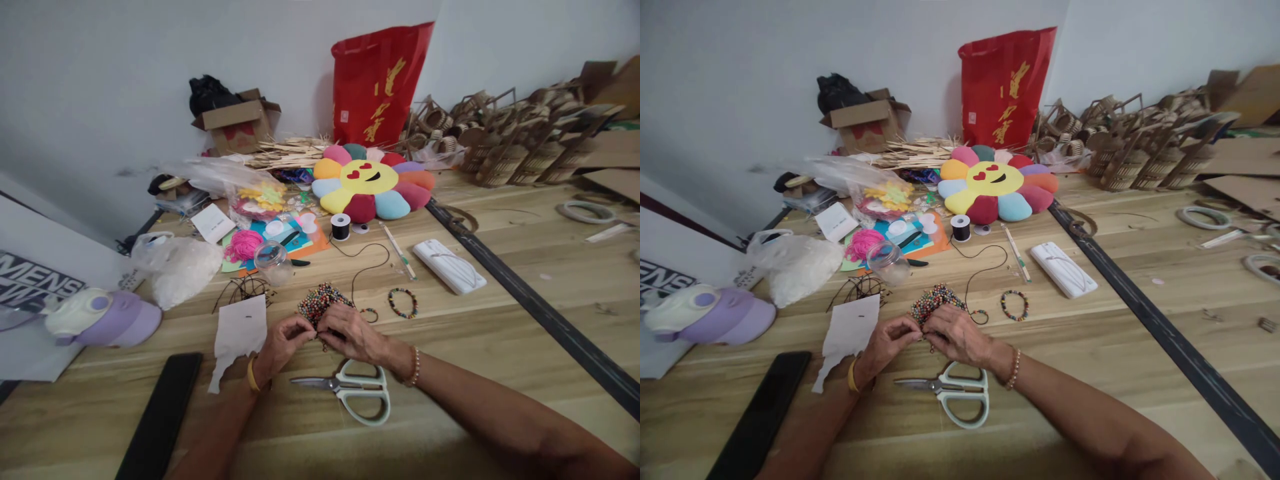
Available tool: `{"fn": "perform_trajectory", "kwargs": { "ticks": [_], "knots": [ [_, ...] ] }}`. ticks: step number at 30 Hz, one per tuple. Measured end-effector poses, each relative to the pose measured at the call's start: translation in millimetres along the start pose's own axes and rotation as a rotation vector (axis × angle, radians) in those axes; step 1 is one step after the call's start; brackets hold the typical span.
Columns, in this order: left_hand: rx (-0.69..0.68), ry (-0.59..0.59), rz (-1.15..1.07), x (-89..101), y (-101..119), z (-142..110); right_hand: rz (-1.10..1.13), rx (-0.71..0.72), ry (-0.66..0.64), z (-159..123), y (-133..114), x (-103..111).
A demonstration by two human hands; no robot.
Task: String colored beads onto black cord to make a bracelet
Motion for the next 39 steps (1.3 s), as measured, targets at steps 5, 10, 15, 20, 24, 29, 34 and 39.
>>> {"fn": "perform_trajectory", "kwargs": {
  "ticks": [5, 10, 15, 20, 24, 29, 34, 39],
  "knots": [
    [-0.004, 0.020, 0.037, 0.0, -0.4, -0.7, 0.005, -0.009, 0.007, -1.6, 2.1, -2.1],
    [-0.007, 0.040, 0.078, 0.7, -2.1, -0.4, 0.030, -0.017, 0.012, -2.5, 4.3, -2.8],
    [-0.012, 0.058, 0.079, 0.3, -5.3, -0.9, 0.036, -0.025, 0.021, -3.6, 6.1, -3.9],
    [-0.050, 0.119, 0.055, 1.5, -3.1, -2.8, 0.027, -0.069, 0.045, -6.5, 8.9, -5.5],
    [-0.163, 0.102, 0.224, -1.9, 6.2, -5.8, 0.022, -0.118, 0.082, -7.9, 11.4, -4.4],
    [-0.285, 0.027, 0.370, -10.1, 14.4, -10.1, 0.035, -0.165, 0.117, -7.8, 13.2, -2.4],
    [-0.374, 0.000, 0.487, -14.6, 14.6, -13.2, 0.070, -0.188, 0.182, -8.9, 14.5, -0.6],
    [-0.330, 0.045, 0.368, -10.5, 21.1, -13.1, 0.114, -0.223, 0.196, -7.9, 15.5, 1.6]
  ]
}}
Point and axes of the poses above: each hand's wrist, its own z-axis towards the middle knuckle, its own x-axis out of the back of the hand, y = z × x, the point moved 4 cm from there along z, towards the middle knuckle, and after that the axes turned 11 degrees about x, right-handed, at the moved point
